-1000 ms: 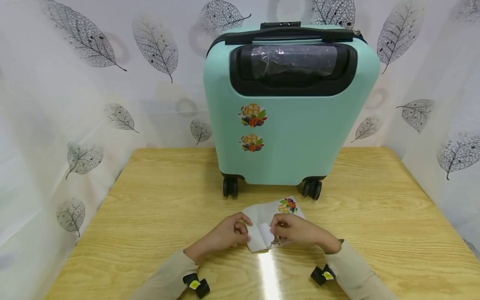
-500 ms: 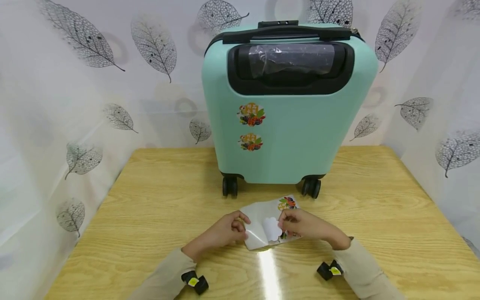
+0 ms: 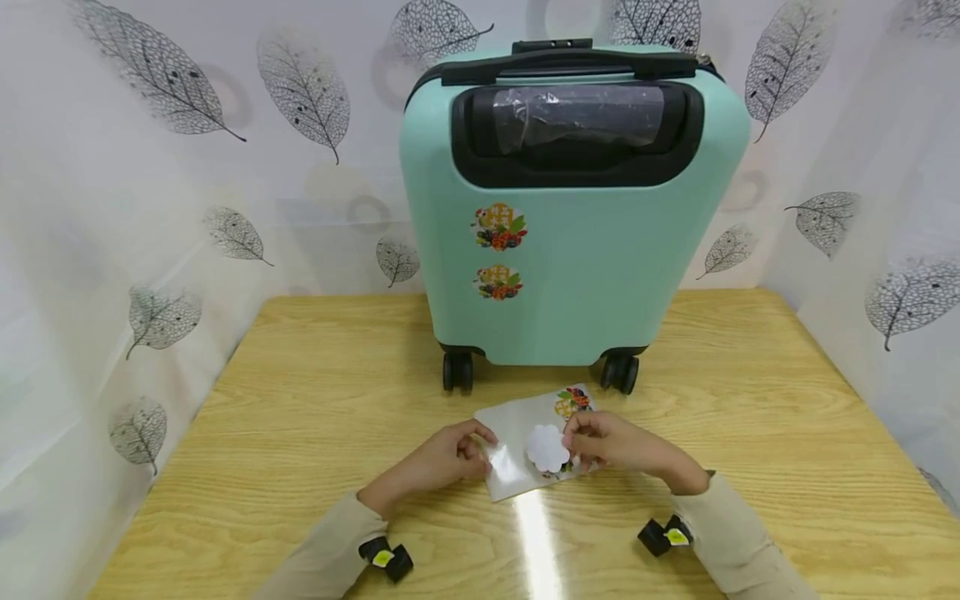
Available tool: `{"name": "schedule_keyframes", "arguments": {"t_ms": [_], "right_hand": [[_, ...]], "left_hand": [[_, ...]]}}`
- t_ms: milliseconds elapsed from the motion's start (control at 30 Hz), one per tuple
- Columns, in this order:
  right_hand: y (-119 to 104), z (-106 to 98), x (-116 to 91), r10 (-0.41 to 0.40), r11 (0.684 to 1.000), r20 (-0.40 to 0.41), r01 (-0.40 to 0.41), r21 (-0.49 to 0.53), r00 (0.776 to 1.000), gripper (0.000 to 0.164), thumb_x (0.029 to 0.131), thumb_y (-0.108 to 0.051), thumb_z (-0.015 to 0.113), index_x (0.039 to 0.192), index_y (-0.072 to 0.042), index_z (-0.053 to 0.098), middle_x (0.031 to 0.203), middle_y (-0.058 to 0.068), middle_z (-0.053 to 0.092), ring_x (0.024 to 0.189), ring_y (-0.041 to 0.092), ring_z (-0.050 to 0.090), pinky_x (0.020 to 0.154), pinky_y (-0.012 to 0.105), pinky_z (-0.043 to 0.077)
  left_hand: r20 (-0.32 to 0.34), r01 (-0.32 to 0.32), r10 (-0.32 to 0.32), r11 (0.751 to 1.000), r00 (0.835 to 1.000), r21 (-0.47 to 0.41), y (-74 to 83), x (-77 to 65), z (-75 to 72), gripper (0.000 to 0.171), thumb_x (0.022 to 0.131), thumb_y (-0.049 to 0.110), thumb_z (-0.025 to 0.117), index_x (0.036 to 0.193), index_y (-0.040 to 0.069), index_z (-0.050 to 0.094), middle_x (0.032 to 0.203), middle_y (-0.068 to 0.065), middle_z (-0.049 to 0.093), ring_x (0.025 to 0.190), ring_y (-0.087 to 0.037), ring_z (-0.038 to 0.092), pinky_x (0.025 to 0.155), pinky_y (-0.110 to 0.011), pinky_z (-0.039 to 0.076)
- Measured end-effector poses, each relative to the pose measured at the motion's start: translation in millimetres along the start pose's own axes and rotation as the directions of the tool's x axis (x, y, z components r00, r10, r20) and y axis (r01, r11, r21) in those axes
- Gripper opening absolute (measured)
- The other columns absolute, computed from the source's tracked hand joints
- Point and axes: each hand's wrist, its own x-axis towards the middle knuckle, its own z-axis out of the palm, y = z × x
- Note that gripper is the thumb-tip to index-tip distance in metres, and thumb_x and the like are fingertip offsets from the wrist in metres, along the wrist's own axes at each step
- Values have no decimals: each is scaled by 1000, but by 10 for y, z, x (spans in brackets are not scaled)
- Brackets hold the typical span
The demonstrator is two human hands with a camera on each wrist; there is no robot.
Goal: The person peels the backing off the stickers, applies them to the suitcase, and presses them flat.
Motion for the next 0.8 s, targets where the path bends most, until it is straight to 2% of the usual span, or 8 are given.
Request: {"name": "schedule_keyframes", "arguments": {"t_ms": [133,333,500,633,800], "right_hand": [[-1,-25,-28,24,1000,-33,-23,5,999,24,103,-19,45,100,4,54,84,16,60,67,12,61,54,21,44],[-3,-67,-128,58,997,-62,-55,51,996,25,103,-20,45,102,4,49,86,14,59,68,15,60,56,23,43],[-17,-104,-180,47,998,-101,-43,34,994,23,103,-18,45,102,4,49,90,15,56,67,15,60,55,23,43],[-56,-127,-178,42,999,-122,-40,24,992,22,103,-18,44,102,4,49,87,14,57,67,14,58,54,23,43],[-135,-155,-157,38,999,-151,-37,10,988,24,103,-21,46,102,3,48,84,14,57,67,17,59,54,27,45]], "left_hand": [[-7,7,-7,1000,1000,0,21,12,-10,33,89,10,66,119,0,56,75,-1,54,61,-9,47,55,-22,42],[-16,-25,26,999,1000,26,112,27,-18,33,92,14,64,120,0,56,75,1,54,60,-8,45,56,-21,41],[-18,-61,62,997,998,44,221,80,13,33,92,17,65,119,1,57,77,1,55,62,-7,45,58,-20,40],[-11,-110,111,993,994,52,314,142,66,35,91,19,67,119,1,57,80,0,57,66,-7,47,61,-20,42],[-39,-151,153,988,988,45,421,208,144,36,89,18,70,118,1,58,81,0,57,67,-6,47,60,-20,41]]}}
